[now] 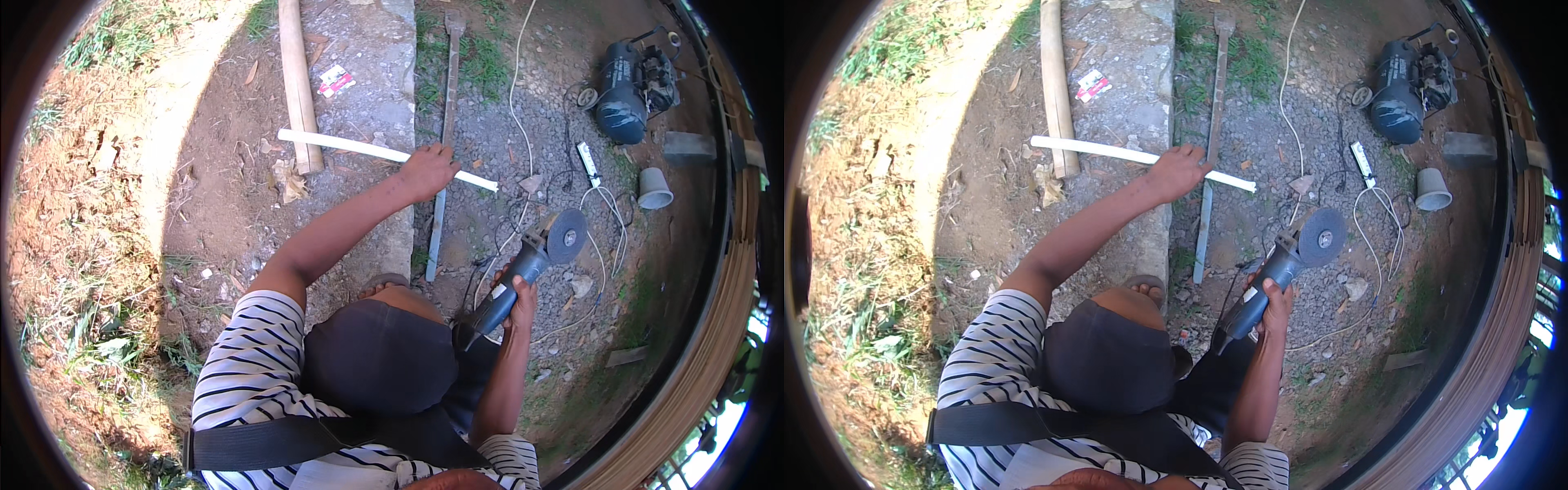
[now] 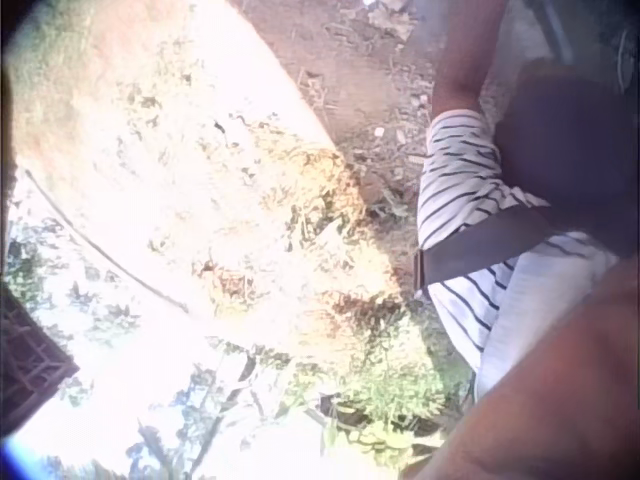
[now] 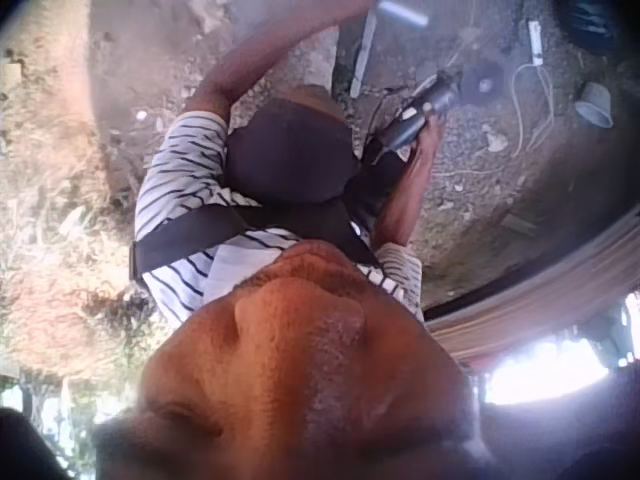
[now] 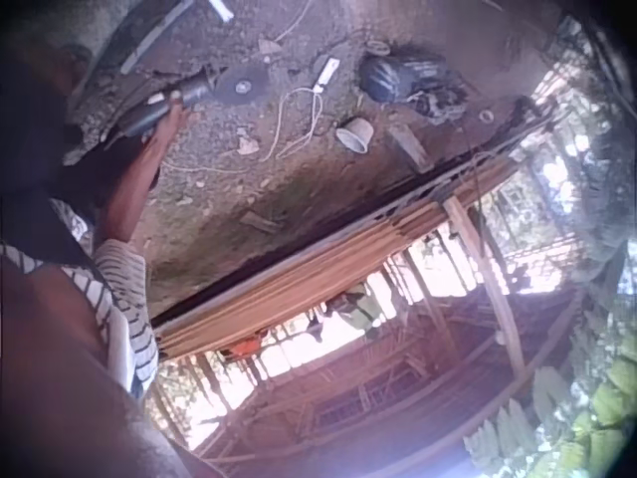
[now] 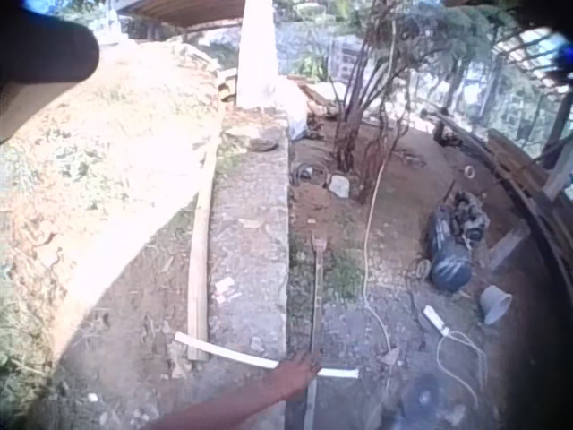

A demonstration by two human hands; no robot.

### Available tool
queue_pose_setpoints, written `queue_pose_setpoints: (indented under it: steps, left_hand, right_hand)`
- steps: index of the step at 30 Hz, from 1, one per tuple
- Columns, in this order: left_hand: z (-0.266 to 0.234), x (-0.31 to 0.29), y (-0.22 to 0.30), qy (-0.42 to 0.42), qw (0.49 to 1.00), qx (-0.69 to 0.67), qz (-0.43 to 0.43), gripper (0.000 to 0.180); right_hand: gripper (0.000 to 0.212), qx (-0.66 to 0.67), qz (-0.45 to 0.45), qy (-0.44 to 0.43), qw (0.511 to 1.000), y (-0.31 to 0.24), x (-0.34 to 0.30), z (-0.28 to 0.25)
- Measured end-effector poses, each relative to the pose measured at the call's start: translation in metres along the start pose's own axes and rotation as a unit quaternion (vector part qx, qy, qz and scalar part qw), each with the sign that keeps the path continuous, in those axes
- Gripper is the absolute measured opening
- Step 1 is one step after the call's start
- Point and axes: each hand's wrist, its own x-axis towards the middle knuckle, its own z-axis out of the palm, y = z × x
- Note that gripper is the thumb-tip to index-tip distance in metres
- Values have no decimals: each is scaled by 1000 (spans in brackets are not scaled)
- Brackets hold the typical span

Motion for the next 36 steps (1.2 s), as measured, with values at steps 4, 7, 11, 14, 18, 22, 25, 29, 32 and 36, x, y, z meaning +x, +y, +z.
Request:
queue_pose_setpoints:
  steps: [4,7,11,14,18,22,25,29,32,36]
  left_hand:
    - [38,-46,11,41,994,-57,-87,47]
    - [34,-63,23,119,982,-61,-130,59]
    - [13,-119,13,114,963,-73,-233,49]
    - [22,-160,-5,134,957,-60,-252,37]
    - [20,-165,-16,109,960,-61,-249,34]
    - [24,-150,-13,155,956,-83,-233,34]
    - [28,-150,-12,174,946,-111,-251,40]
    - [31,-147,-13,174,944,-123,-251,40]
    - [30,-150,-16,188,941,-131,-251,31]
    - [28,-148,-24,201,939,-144,-239,19]
  right_hand:
    - [52,14,-17,68,997,24,-18,23]
    - [55,38,0,24,999,25,-12,12]
    - [56,53,41,-1,998,25,2,-4]
    - [56,-14,-29,32,999,26,8,2]
    - [55,-10,-59,34,998,14,12,14]
    - [54,-30,27,3,999,17,27,-11]
    - [59,33,46,7,998,23,31,-10]
    - [66,32,24,2,999,24,27,-7]
    - [67,43,5,-10,999,18,22,10]
    - [71,-3,8,-30,1000,15,25,12]
